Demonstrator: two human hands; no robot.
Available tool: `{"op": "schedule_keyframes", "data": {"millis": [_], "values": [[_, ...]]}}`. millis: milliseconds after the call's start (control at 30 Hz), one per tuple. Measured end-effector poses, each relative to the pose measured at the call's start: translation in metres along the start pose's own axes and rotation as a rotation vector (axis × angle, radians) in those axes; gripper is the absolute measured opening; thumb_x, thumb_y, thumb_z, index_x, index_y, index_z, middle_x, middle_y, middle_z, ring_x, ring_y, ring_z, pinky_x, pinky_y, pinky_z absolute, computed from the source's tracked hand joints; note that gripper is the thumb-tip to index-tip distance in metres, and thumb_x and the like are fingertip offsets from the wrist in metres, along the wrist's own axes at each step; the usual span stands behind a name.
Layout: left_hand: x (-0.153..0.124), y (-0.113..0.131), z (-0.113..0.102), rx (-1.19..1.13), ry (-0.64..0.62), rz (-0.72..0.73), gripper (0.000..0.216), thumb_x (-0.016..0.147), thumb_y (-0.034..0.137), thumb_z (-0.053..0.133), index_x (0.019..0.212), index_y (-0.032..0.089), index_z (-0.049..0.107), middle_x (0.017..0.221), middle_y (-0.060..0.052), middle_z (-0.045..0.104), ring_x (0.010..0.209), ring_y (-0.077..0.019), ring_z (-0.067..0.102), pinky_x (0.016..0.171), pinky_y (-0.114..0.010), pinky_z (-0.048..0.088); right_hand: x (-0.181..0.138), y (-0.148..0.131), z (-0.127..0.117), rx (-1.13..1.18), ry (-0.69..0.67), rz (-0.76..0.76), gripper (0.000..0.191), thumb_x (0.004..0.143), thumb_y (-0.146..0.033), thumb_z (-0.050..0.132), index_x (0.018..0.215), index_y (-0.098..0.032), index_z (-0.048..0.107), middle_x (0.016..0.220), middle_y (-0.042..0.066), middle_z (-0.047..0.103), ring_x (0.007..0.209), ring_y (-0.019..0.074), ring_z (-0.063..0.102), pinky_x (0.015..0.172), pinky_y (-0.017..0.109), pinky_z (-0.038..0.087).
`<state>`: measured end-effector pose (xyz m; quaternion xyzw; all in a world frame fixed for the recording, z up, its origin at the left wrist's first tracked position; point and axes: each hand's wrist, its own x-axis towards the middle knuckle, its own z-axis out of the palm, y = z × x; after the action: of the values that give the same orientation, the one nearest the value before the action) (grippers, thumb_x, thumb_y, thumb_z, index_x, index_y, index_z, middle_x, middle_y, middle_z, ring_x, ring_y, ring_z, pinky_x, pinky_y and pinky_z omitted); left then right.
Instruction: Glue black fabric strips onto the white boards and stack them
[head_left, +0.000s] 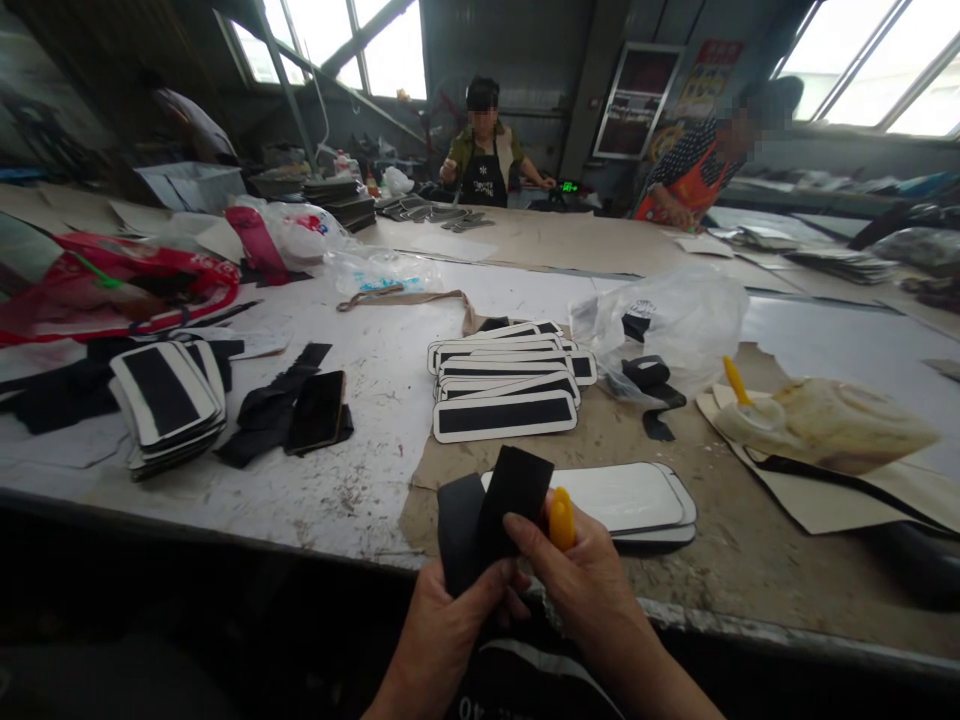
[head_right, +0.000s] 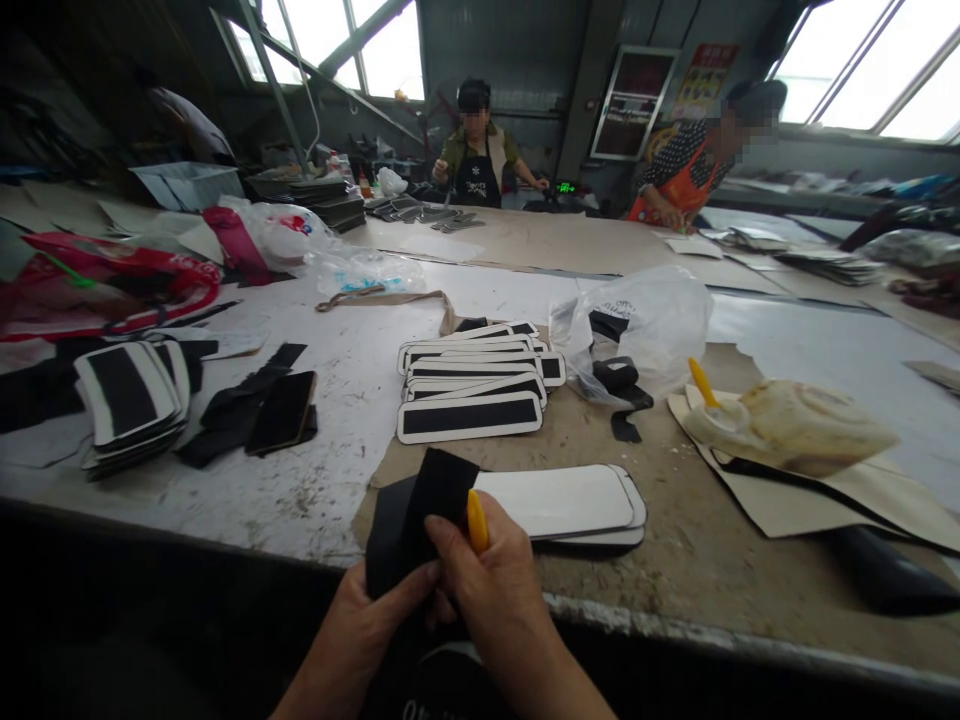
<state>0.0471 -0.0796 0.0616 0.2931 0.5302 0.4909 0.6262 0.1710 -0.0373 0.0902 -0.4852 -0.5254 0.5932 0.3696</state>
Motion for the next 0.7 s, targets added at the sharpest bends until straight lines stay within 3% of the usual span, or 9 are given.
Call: {"op": "schedule_keyframes", "data": {"millis": [200,367,500,600,700], "values": [[0.0,0.002,-0.004,-0.009,-0.037,-0.029,0.036,0.069,0.048,0.076,0.071,0.012,0.073,0.063,-0.01,0.069,0.061,-0.0188,0.062,0.062,-0.027,0.047,0.0,0.002,-0.003,-0.051,0.04,0.009,0.039,0.083,-0.054,0.054,0.066,-0.02,0.047,0.052,-0.005,0.045,0.047,0.0105,0.045,0.045,0.022,0.039],[-0.003,0.002,-0.007,-0.02,-0.024,-0.079,0.037,0.069,0.049,0.076,0.072,0.012,0.073,0.066,-0.011,0.07,0.061,-0.0195,0.063,0.061,-0.027,0.048,0.001,-0.005,-0.014,-0.189,0.19,-0.018,0.042,0.081,-0.054,0.058,0.06,-0.019,0.05,0.055,-0.001,0.051,0.053,0.0127,0.047,0.05,0.024,0.041],[-0.007,-0.002,-0.011,-0.019,-0.001,-0.138,0.039,0.064,0.049,0.079,0.071,0.012,0.073,0.068,-0.012,0.071,0.062,-0.0198,0.063,0.062,-0.027,0.048,-0.003,-0.01,-0.023,0.03,0.343,-0.026,0.039,0.076,-0.056,0.064,0.072,-0.018,0.061,0.064,0.005,0.061,0.062,0.0186,0.058,0.055,0.028,0.05],[-0.008,-0.004,-0.017,-0.004,0.064,-0.163,0.038,0.061,0.05,0.08,0.067,0.013,0.071,0.065,-0.009,0.069,0.061,-0.018,0.06,0.059,-0.026,0.046,-0.012,-0.021,-0.039,0.163,0.371,-0.06,0.038,0.074,-0.054,0.068,0.085,-0.017,0.065,0.068,0.005,0.063,0.061,0.019,0.06,0.055,0.029,0.052],[-0.002,-0.004,-0.023,0.028,0.201,-0.113,0.04,0.062,0.05,0.079,0.055,0.015,0.063,0.055,-0.003,0.06,0.055,-0.0137,0.052,0.054,-0.023,0.041,-0.021,-0.038,-0.069,0.058,0.352,-0.035,0.037,0.072,-0.053,0.071,0.085,-0.018,0.066,0.061,0.003,0.06,0.047,0.0137,0.051,0.039,0.024,0.043]]}}
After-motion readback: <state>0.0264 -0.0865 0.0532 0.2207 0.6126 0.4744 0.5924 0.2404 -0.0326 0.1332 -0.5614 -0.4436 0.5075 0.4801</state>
